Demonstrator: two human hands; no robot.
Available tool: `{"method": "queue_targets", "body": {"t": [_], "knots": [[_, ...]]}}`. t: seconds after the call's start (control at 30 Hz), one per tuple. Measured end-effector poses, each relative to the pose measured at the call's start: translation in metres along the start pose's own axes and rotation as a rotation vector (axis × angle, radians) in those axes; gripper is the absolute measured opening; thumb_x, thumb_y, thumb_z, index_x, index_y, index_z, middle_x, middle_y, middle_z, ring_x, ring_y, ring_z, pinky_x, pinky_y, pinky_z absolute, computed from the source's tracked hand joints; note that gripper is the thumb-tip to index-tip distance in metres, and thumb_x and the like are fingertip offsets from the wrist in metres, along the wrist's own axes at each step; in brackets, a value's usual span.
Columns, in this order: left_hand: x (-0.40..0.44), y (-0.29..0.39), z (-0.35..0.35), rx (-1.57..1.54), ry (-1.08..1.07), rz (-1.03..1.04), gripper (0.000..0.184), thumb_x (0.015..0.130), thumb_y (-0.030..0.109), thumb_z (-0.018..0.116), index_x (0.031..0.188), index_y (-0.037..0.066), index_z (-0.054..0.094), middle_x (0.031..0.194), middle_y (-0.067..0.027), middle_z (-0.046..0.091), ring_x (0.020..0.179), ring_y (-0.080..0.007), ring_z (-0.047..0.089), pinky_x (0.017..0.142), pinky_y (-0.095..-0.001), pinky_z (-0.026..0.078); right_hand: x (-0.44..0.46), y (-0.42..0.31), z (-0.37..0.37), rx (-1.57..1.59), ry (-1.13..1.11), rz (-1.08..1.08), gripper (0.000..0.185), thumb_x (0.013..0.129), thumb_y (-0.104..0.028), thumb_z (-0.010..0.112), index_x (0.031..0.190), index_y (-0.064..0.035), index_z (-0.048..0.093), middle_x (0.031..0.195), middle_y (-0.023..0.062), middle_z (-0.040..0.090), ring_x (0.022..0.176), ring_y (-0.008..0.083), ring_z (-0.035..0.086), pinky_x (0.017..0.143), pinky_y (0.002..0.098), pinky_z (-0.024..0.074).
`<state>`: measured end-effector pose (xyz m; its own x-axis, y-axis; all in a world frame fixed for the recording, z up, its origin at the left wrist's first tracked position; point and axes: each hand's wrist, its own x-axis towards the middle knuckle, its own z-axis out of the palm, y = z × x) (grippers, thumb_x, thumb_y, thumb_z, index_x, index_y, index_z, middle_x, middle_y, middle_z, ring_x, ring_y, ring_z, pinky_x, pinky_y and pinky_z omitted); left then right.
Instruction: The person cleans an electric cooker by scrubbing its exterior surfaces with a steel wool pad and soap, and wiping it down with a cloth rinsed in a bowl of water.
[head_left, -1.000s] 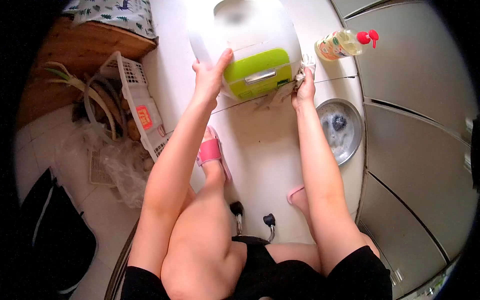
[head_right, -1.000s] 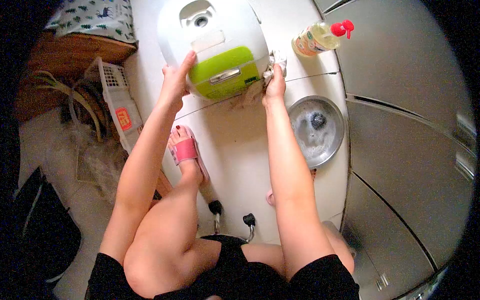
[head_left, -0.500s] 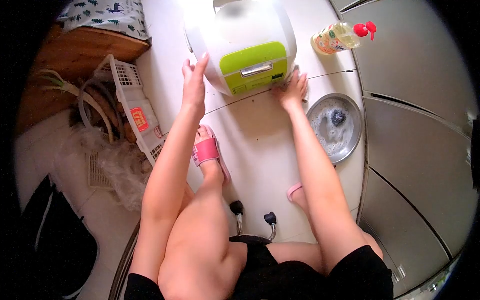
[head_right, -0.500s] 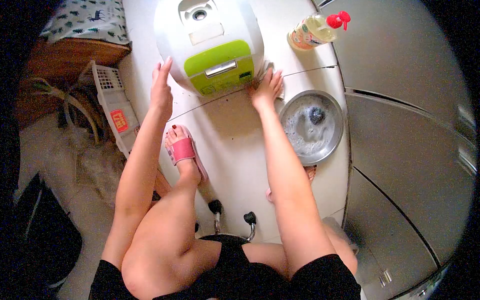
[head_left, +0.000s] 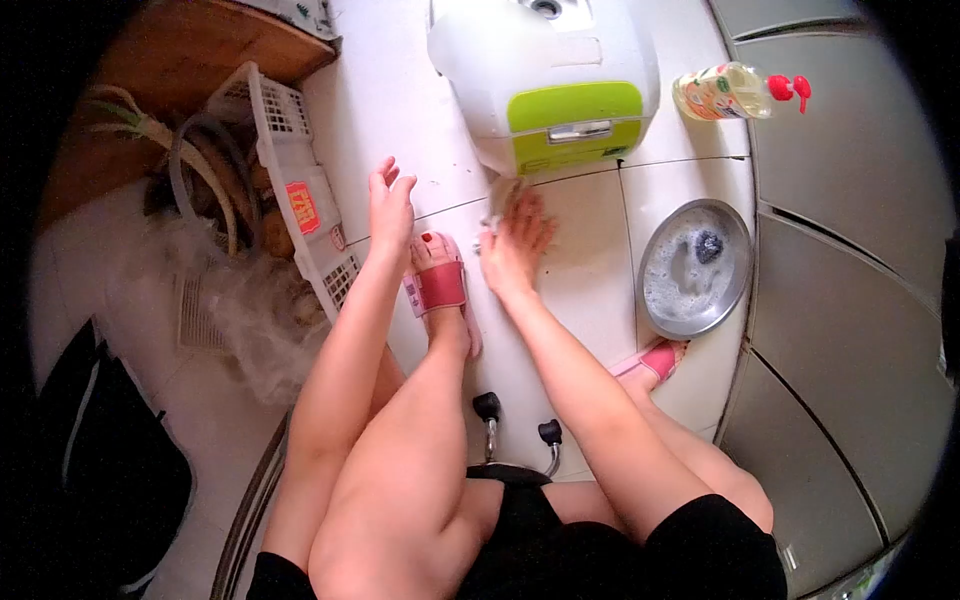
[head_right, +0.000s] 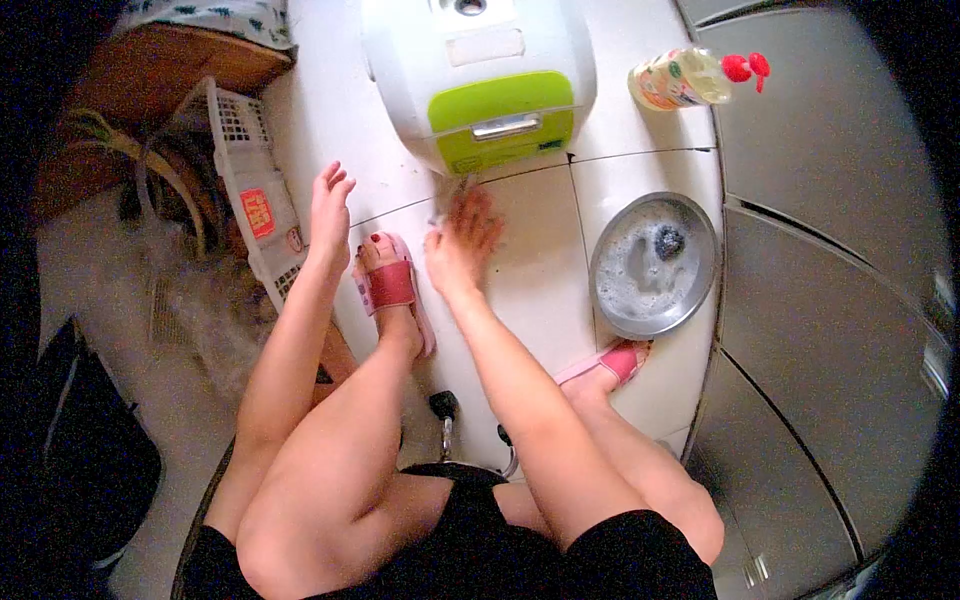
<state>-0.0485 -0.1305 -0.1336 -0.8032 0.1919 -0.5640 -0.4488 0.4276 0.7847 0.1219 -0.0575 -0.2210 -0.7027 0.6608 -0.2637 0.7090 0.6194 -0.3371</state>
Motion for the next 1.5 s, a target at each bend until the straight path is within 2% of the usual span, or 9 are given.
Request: {"method": "queue_targets", "body": {"t": [0.37, 0.5, 0.53, 0.67, 0.87, 1.17, 1.3, 1.33, 1.5], "knots": [[0.005, -0.012, -0.026, -0.076, 0.072, 0.002, 0.053, 0.094, 0.019, 0.056, 0.143, 0.002, 0.043, 0.142, -0.0158, 0.048, 0.135, -0.0251, 0.043, 0.115, -0.0366, 0.029, 0.081, -0.092, 0.014, 0.282, -0.050, -0.104, 0.081, 0.092, -0.029, 0.057, 0.157, -0.0058, 0.016, 0.166, 0.0150, 0.008, 0.152, 0.0351, 0.012, 0.116, 0.0659, 0.0065], [0.011, -0.006, -0.025, -0.087, 0.067, 0.040, 0.052, 0.093, 0.018, 0.057, 0.140, 0.001, 0.044, 0.141, -0.0172, 0.048, 0.134, -0.0249, 0.044, 0.113, -0.0366, 0.032, 0.126, -0.098, 0.014, 0.124, -0.050, -0.437, 0.069, 0.093, -0.021, 0.057, 0.156, -0.0281, 0.029, 0.167, 0.0084, 0.013, 0.152, 0.0308, 0.013, 0.115, 0.0624, 0.0231], [0.010, -0.004, -0.027, -0.073, 0.062, 0.041, 0.051, 0.093, 0.018, 0.057, 0.140, 0.001, 0.044, 0.141, -0.0182, 0.047, 0.133, -0.0251, 0.044, 0.112, -0.0368, 0.034, 0.133, -0.091, 0.019, 0.167, -0.096, -0.506, 0.065, 0.092, -0.021, 0.058, 0.151, -0.0372, 0.038, 0.165, 0.0061, 0.019, 0.152, 0.0292, 0.017, 0.117, 0.0649, 0.0089], [0.012, -0.001, -0.027, -0.081, 0.063, 0.060, 0.051, 0.094, 0.020, 0.056, 0.141, 0.002, 0.046, 0.144, -0.0161, 0.049, 0.135, -0.0241, 0.043, 0.116, -0.0368, 0.027, 0.126, -0.033, 0.028, 0.337, -0.100, -0.808, 0.059, 0.091, -0.018, 0.059, 0.146, -0.0359, 0.048, 0.162, 0.0015, 0.030, 0.149, 0.0295, 0.024, 0.117, 0.0650, 0.0108], [0.002, 0.013, -0.017, -0.031, 0.042, 0.032, 0.051, 0.093, 0.021, 0.056, 0.140, 0.003, 0.047, 0.146, -0.0170, 0.047, 0.137, -0.0260, 0.041, 0.117, -0.0389, 0.025, 0.020, 0.038, -0.032, 0.183, -0.205, -0.686, 0.063, 0.090, -0.019, 0.060, 0.148, -0.0382, 0.044, 0.162, -0.0007, 0.029, 0.147, 0.0304, 0.030, 0.117, 0.0661, 0.0107], [-0.020, 0.003, 0.023, -0.022, -0.075, 0.182, 0.042, 0.090, 0.016, 0.057, 0.130, 0.004, 0.053, 0.140, -0.0133, 0.052, 0.137, -0.0243, 0.042, 0.113, -0.0393, 0.032, -0.062, 0.201, -0.092, -0.120, -0.732, -1.069, 0.070, 0.081, -0.010, 0.067, 0.144, -0.0339, 0.048, 0.163, -0.0038, 0.029, 0.150, 0.0273, 0.026, 0.121, 0.0628, 0.0087], [-0.043, -0.009, 0.048, 0.049, -0.191, 0.311, 0.033, 0.087, 0.013, 0.059, 0.118, 0.003, 0.063, 0.123, -0.0139, 0.064, 0.122, -0.0230, 0.055, 0.107, -0.0353, 0.038, -0.076, 0.226, -0.151, 0.148, -0.997, -0.622, 0.052, 0.083, 0.000, 0.059, 0.132, -0.0181, 0.061, 0.153, 0.0037, 0.045, 0.143, 0.0321, 0.038, 0.121, 0.0533, 0.0242], [-0.049, -0.009, 0.054, 0.119, -0.209, 0.403, 0.031, 0.086, 0.011, 0.059, 0.115, 0.002, 0.065, 0.113, -0.0113, 0.068, 0.096, -0.0164, 0.061, 0.091, -0.0298, 0.046, -0.082, 0.227, -0.161, 0.277, -0.922, -0.528, 0.047, 0.086, 0.000, 0.053, 0.130, -0.0135, 0.063, 0.139, 0.0095, 0.059, 0.132, 0.0287, 0.051, 0.113, 0.0425, 0.0385], [-0.075, 0.003, 0.083, 0.141, -0.409, 0.382, 0.030, 0.087, 0.010, 0.057, 0.116, 0.005, 0.066, 0.106, -0.0029, 0.067, 0.068, -0.0065, 0.047, 0.065, -0.0234, 0.040, -0.087, 0.218, -0.234, 0.942, -0.826, 0.202, 0.043, 0.091, -0.010, 0.049, 0.130, -0.0032, 0.062, 0.121, 0.0063, 0.066, 0.110, 0.0165, 0.059, 0.096, 0.0301, 0.0452]]}}
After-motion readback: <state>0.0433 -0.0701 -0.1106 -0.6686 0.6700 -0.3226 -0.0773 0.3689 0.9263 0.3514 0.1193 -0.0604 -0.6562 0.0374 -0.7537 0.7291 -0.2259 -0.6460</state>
